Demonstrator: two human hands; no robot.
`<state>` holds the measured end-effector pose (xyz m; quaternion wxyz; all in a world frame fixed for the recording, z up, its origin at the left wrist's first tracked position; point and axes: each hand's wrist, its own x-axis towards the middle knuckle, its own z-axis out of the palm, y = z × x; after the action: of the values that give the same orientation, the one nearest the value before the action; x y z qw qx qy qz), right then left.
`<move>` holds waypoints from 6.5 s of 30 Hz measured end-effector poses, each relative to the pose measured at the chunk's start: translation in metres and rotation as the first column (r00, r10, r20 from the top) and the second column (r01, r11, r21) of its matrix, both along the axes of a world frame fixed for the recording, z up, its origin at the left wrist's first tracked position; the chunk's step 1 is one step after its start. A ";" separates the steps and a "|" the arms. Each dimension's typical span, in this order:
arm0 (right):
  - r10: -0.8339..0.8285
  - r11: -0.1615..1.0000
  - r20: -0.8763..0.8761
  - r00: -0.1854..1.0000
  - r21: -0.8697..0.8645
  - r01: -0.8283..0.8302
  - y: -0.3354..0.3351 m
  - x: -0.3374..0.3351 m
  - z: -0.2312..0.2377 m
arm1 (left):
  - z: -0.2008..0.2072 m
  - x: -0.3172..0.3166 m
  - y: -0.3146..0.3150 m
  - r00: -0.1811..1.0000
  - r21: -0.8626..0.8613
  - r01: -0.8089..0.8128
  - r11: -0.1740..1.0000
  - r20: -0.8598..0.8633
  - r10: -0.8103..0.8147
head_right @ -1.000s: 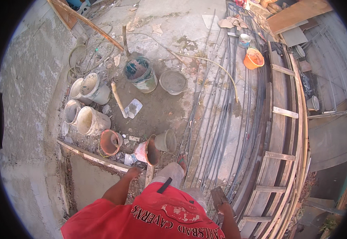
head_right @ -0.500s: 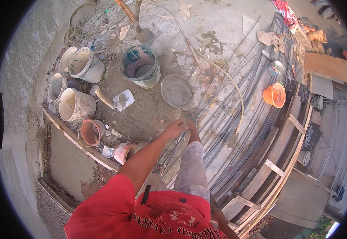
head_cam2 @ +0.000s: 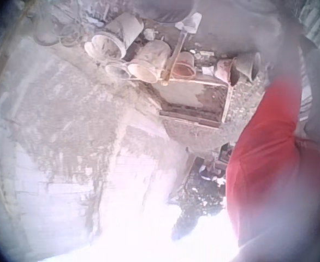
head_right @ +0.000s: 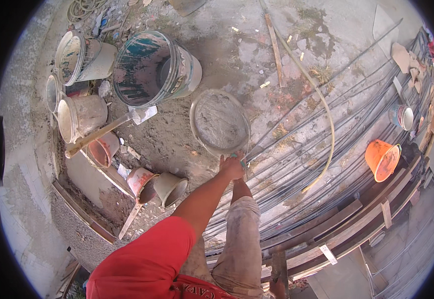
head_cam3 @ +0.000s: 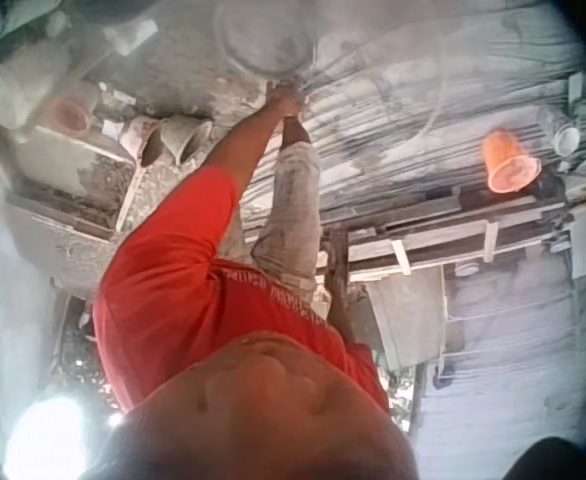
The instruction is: The person uses a trowel to smooth and level wet cement within a wooden frame on the ground, occasionally pouring more cement from a bucket and using their hand to remove small pieces of debris.
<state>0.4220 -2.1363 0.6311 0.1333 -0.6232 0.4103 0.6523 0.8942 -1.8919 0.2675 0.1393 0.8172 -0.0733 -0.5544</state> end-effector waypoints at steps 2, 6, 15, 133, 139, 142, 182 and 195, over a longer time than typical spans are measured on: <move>0.033 0.999 -0.016 0.999 0.019 -0.033 -0.010 0.020 0.004 | 0.010 0.000 0.001 0.995 0.031 -0.063 0.998 -0.073 0.065; 0.204 0.963 -0.008 0.979 0.183 -0.199 -0.055 0.021 -0.015 | 0.082 0.019 0.004 0.967 -0.102 -0.236 0.966 0.076 0.244; 0.494 0.856 0.478 0.726 -0.121 -0.502 -0.100 0.173 -0.008 | 0.193 -0.032 0.118 0.917 -0.186 -0.374 0.909 0.070 0.392; 0.584 -0.698 0.479 -0.656 -0.117 -0.707 1.866 -0.114 -0.480 | -0.169 -0.954 1.688 -0.775 -0.133 -0.584 -0.801 0.385 0.501; 0.465 -0.798 0.553 -0.692 -0.076 -0.597 1.894 -0.117 -0.529 | -0.266 -1.105 1.620 -0.465 0.292 -0.359 -0.887 0.768 0.441; 0.411 -0.833 0.638 -0.652 -0.028 -0.552 1.907 -0.142 -0.553 | -0.301 -1.165 1.554 -0.435 0.285 -0.075 -0.956 0.853 0.289; 0.211 -0.836 0.872 -0.443 -0.074 -0.544 1.830 -0.151 -0.674 | -0.269 -1.157 1.520 -0.688 -0.114 0.117 -0.987 0.708 -0.163; 0.352 -0.752 0.851 -0.390 0.009 -0.659 1.819 -0.186 -0.617 | -0.268 -1.169 1.524 -0.709 -0.056 0.120 -0.991 0.694 -0.125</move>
<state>0.2360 -0.3171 0.0141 -0.1375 -0.5764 -0.7028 0.3937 -0.2752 -0.3683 -0.0001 -0.1958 -0.0680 -0.9681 -0.1407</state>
